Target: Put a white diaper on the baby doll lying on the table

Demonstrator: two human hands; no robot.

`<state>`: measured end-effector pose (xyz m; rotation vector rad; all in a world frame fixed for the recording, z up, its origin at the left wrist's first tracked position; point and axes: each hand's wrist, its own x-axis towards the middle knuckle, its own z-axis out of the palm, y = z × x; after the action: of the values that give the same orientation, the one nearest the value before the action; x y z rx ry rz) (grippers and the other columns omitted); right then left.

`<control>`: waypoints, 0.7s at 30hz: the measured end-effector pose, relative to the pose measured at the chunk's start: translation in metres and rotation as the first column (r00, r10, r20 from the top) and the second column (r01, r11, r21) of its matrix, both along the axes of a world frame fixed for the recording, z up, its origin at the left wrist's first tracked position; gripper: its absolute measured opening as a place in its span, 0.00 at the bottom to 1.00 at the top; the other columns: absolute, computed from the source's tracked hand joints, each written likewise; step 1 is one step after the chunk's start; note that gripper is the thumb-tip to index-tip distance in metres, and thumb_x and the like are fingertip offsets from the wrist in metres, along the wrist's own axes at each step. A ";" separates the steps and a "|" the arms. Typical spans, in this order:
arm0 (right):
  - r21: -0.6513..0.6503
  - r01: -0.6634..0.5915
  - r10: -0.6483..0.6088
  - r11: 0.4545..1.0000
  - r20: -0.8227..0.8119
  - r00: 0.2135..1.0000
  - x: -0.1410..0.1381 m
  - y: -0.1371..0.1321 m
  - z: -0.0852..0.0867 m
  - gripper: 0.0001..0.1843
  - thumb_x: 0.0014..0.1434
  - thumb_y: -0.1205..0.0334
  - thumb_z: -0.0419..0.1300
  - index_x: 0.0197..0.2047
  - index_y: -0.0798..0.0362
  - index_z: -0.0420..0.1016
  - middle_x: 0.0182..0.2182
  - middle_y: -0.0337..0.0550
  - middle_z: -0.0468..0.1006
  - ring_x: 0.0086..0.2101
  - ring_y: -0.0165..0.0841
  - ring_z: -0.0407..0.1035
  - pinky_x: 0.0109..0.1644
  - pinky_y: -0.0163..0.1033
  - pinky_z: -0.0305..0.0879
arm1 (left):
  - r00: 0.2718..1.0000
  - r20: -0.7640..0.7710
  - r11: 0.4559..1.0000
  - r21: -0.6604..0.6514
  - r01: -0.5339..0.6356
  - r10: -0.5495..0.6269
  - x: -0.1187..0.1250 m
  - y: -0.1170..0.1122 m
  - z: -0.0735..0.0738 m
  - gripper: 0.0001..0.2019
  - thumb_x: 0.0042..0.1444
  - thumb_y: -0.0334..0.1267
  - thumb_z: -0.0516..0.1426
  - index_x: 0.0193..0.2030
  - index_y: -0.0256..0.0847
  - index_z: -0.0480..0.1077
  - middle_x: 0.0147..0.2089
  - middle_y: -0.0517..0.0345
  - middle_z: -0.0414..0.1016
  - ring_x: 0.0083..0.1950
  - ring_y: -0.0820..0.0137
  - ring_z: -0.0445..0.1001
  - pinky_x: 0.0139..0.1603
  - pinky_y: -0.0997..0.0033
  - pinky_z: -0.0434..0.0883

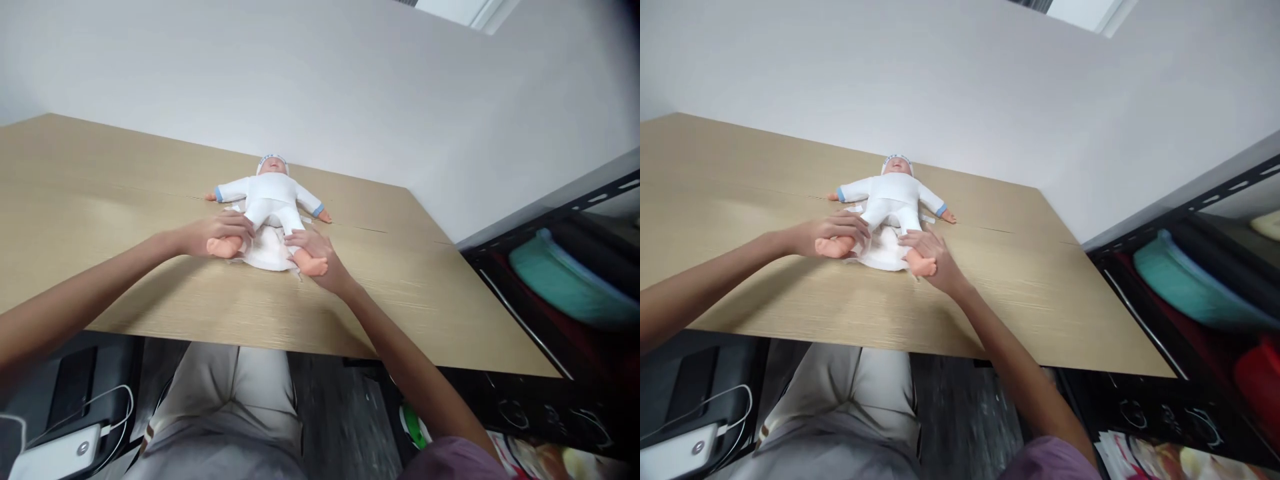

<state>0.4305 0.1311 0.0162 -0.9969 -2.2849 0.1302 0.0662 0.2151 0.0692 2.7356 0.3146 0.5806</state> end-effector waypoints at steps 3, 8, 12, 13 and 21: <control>0.044 -0.072 0.066 0.996 0.126 0.990 0.019 -0.002 -0.015 0.22 0.82 0.60 0.53 0.68 0.42 0.82 0.69 0.43 0.85 0.74 0.46 0.74 0.90 0.71 0.42 | 0.993 -0.121 0.998 0.056 0.014 -0.007 -0.025 0.003 -0.026 0.23 0.68 0.31 0.62 0.68 0.51 0.81 0.75 0.46 0.81 0.82 0.48 0.72 0.77 0.44 0.70; 0.026 -0.126 0.116 0.992 0.256 0.960 0.031 0.000 -0.026 0.26 0.83 0.65 0.48 0.72 0.42 0.81 0.72 0.43 0.82 0.76 0.43 0.71 0.87 0.67 0.56 | 0.970 -0.240 0.992 0.128 0.003 0.028 -0.035 0.000 -0.050 0.39 0.60 0.18 0.58 0.74 0.54 0.76 0.83 0.50 0.72 0.87 0.52 0.64 0.79 0.46 0.68; -0.053 -0.175 0.182 0.983 0.224 0.957 0.038 0.005 -0.020 0.24 0.83 0.61 0.54 0.75 0.42 0.79 0.74 0.42 0.80 0.77 0.42 0.69 0.85 0.61 0.63 | 0.969 -0.247 0.994 0.110 0.025 0.003 -0.032 0.000 -0.045 0.41 0.58 0.16 0.58 0.74 0.53 0.77 0.83 0.50 0.71 0.88 0.51 0.63 0.80 0.46 0.68; -0.084 -0.181 0.195 0.980 0.203 0.960 0.040 0.006 -0.018 0.24 0.82 0.60 0.54 0.75 0.41 0.80 0.74 0.42 0.80 0.77 0.42 0.69 0.85 0.60 0.64 | 0.970 -0.243 0.995 0.099 0.031 -0.006 -0.032 0.001 -0.043 0.41 0.57 0.15 0.58 0.74 0.53 0.77 0.83 0.50 0.72 0.88 0.51 0.63 0.81 0.46 0.68; -0.094 0.081 -0.069 0.992 0.125 0.990 0.000 -0.020 -0.010 0.24 0.81 0.52 0.57 0.74 0.44 0.79 0.62 0.48 0.87 0.67 0.51 0.78 0.88 0.78 0.40 | 0.990 -0.138 0.997 -0.075 -0.022 0.012 -0.020 -0.006 -0.035 0.26 0.69 0.26 0.59 0.68 0.52 0.82 0.75 0.48 0.81 0.83 0.51 0.70 0.81 0.44 0.69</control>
<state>0.4300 0.1114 0.0065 -1.1698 -2.3661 0.1565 0.0461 0.2090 0.0342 2.7065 0.3854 0.3766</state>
